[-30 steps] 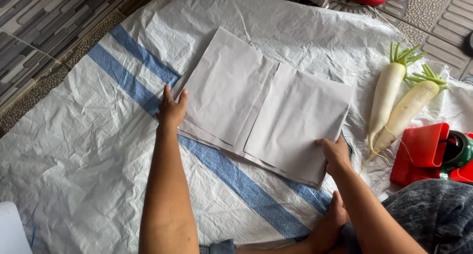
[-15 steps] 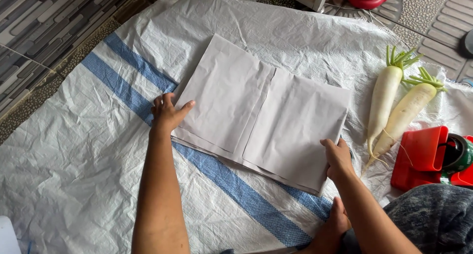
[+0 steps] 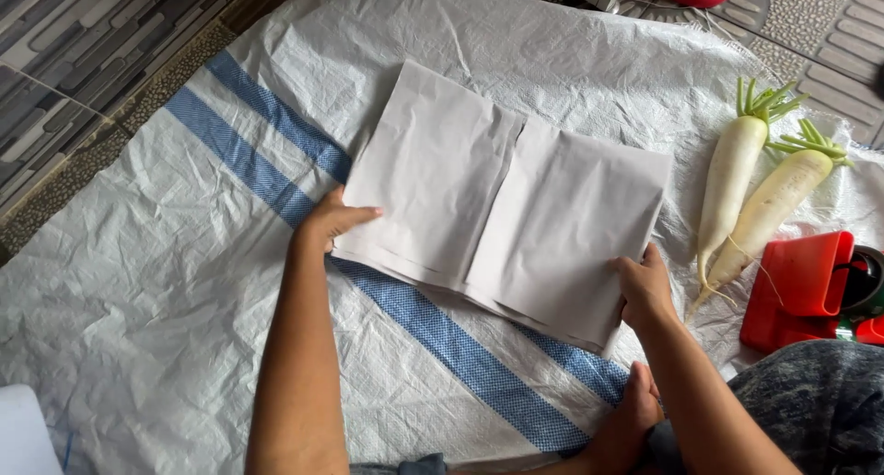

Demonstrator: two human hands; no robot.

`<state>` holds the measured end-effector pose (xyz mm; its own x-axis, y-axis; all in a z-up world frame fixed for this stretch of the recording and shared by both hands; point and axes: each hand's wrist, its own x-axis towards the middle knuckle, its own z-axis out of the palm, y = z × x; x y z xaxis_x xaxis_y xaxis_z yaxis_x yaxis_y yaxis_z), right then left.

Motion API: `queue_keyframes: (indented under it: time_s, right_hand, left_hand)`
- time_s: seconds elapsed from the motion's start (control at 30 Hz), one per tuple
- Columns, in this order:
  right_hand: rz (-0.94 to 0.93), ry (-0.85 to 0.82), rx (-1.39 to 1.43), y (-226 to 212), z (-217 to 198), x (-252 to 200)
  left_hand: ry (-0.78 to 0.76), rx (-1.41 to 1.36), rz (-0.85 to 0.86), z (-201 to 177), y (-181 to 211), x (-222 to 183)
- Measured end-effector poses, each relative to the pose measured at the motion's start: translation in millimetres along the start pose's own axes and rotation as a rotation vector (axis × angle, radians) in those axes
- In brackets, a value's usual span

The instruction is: Cutting a thick stack of paper into smaller sections using a utility knife on the floor.

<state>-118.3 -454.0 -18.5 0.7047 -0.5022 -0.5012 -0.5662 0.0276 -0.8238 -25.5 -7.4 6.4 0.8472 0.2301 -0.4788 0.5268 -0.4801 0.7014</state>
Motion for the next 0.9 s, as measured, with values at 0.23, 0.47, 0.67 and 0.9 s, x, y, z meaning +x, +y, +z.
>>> queue_keyframes:
  time_s: [0.23,0.47,0.67,0.9]
  right_hand:
    - [-0.407,-0.134,0.014,-11,-6,21]
    - [-0.673,-0.185,-0.283,-55,29,63]
    - [-1.042,-0.046,-0.613,-71,40,56]
    - [-1.323,-0.558,-1.224,21,56,-13]
  left_hand:
    - [0.034,-0.3,-0.081,-4,-69,-25]
    - [0.364,-0.605,-0.067,3,-101,-170]
    - [0.256,-0.243,-0.17,44,-143,-197]
    - [0.488,0.411,0.748,115,-58,-189]
